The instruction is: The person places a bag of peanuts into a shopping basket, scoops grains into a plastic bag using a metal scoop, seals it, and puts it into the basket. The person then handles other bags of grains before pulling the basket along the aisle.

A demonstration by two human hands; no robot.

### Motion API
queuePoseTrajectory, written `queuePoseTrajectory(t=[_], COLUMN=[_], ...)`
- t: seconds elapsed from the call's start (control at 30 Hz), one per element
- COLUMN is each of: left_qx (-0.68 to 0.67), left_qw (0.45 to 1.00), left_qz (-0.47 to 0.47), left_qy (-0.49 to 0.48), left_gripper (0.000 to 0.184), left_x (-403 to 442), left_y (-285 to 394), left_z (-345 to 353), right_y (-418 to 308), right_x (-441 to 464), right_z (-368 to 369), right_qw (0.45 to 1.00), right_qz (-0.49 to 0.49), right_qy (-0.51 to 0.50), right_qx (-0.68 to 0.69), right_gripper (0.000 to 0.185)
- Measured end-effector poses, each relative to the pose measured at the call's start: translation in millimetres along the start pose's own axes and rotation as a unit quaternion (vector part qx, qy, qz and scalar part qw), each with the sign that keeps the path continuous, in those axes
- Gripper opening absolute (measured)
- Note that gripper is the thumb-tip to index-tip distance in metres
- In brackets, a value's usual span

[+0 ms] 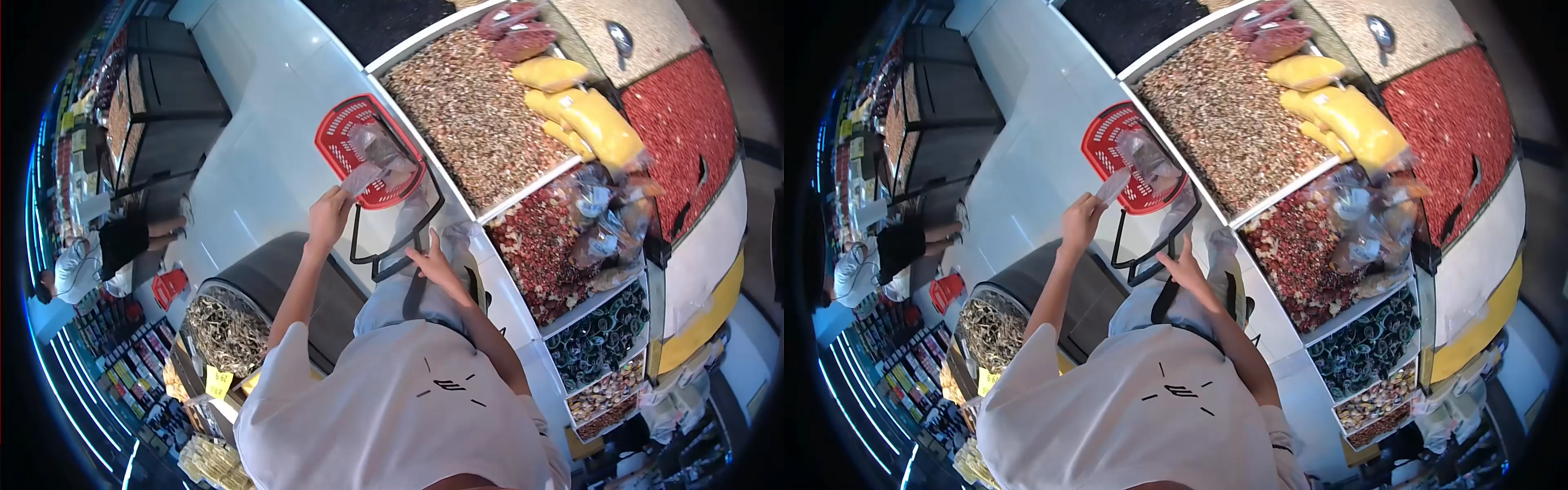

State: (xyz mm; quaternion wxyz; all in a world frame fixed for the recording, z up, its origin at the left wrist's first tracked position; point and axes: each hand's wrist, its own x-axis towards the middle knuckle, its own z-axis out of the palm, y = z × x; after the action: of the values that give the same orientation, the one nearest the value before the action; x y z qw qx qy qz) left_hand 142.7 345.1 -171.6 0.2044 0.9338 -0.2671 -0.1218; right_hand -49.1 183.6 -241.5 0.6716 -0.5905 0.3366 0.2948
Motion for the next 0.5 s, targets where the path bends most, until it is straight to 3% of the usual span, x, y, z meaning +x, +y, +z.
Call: queuePoseTrajectory(t=[0.17,0.23,0.3,0.4,0.5], left_qx=[-0.032,-0.028,-0.041,0.021,-0.056], left_qw=[0.997,0.995,0.99,0.97,0.968], left_qz=[-0.064,-0.081,-0.111,-0.137,-0.159], left_qy=[-0.041,-0.054,-0.076,-0.198,-0.184], left_gripper=[0.008,0.011,0.011,0.014,0.017], left_x=[22,30,33,26,10], left_y=[-111,-140,-161,-189,-175], left_z=[95,130,164,224,243], right_y=[12,-17,-24,-33,-32], right_x=[22,14,14,16,19], right_z=[26,29,31,36,34], right_qw=[0.988,0.99,0.987,0.98,0.98], right_qz=[-0.002,0.042,0.093,0.101,0.09], right_qy=[0.033,0.043,0.051,0.06,0.062], right_qx=[0.148,0.127,0.123,0.161,0.167], right_gripper=[0.075,0.068,0.066,0.062,0.059])
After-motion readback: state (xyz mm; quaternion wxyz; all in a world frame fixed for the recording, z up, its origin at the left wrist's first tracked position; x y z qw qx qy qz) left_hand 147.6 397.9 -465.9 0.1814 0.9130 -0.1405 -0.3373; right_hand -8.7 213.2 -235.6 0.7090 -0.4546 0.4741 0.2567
